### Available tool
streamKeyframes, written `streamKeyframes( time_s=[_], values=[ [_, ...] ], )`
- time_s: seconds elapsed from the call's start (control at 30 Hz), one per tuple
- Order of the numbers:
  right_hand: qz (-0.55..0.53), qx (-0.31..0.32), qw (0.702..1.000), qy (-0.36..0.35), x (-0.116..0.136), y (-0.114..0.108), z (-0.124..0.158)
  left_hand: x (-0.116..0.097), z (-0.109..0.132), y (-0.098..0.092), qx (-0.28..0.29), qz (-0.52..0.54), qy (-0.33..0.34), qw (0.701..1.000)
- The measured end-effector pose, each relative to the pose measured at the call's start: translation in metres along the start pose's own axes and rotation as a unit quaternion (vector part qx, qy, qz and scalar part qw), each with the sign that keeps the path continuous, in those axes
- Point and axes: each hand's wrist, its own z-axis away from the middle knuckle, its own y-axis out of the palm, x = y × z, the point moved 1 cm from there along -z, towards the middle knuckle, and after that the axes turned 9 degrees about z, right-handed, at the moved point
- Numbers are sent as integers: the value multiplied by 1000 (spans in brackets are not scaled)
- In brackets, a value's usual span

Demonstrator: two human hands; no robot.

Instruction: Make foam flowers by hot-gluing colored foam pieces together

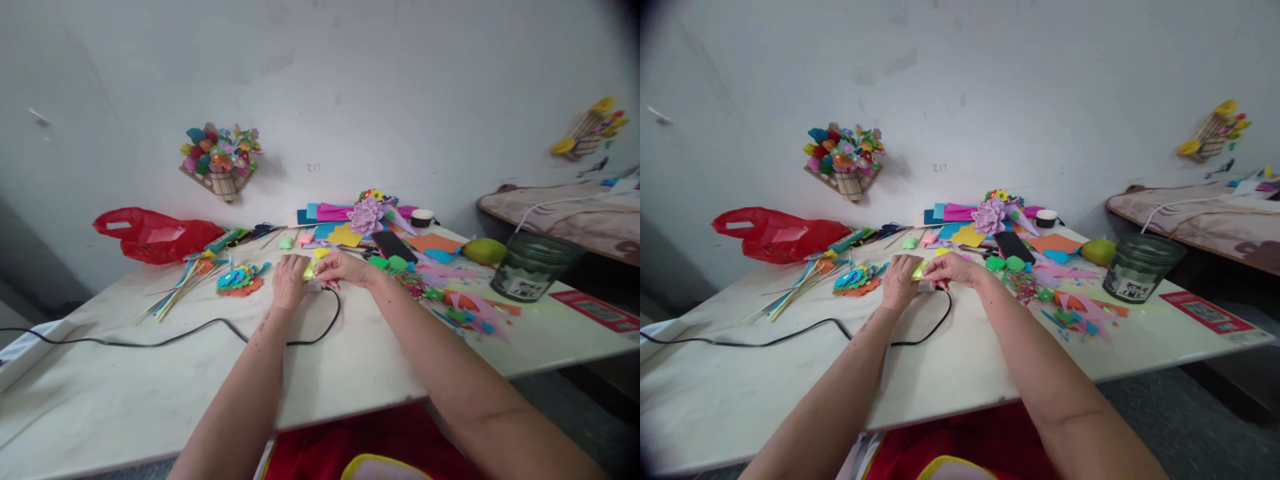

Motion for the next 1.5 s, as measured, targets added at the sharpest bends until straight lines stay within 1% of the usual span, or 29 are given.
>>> streamKeyframes(
  time_s=[0.23, 0.33, 0.5, 0.7, 0.97, 1.13, 1.33, 1.5],
  values=[
    [-30, 17, 999, -3, -4, -2, 0, 1, 0, 2, -5, 1, -2, 1000],
    [-48, 16, 999, -7, -7, -4, 1, 3, 1, 2, -17, 5, -9, 1000],
    [-90, -3, 996, -23, -11, -11, 1, 7, 2, 2, -35, 15, -23, 999],
    [-116, -33, 992, -48, -17, -15, -2, 6, 2, 3, -32, 16, -24, 999],
    [-147, -48, 987, -45, -19, -16, -4, 7, 2, 4, -26, 21, -18, 999],
    [-162, -77, 983, -42, -20, -17, -5, 7, 2, 4, -24, 22, -18, 999],
    [-177, -140, 973, -46, -21, -19, -6, 8, 2, 5, -19, 25, -19, 999],
    [-196, -155, 967, -45, -23, -21, -6, 7, 2, 4, -17, 24, -23, 999]
  ],
)
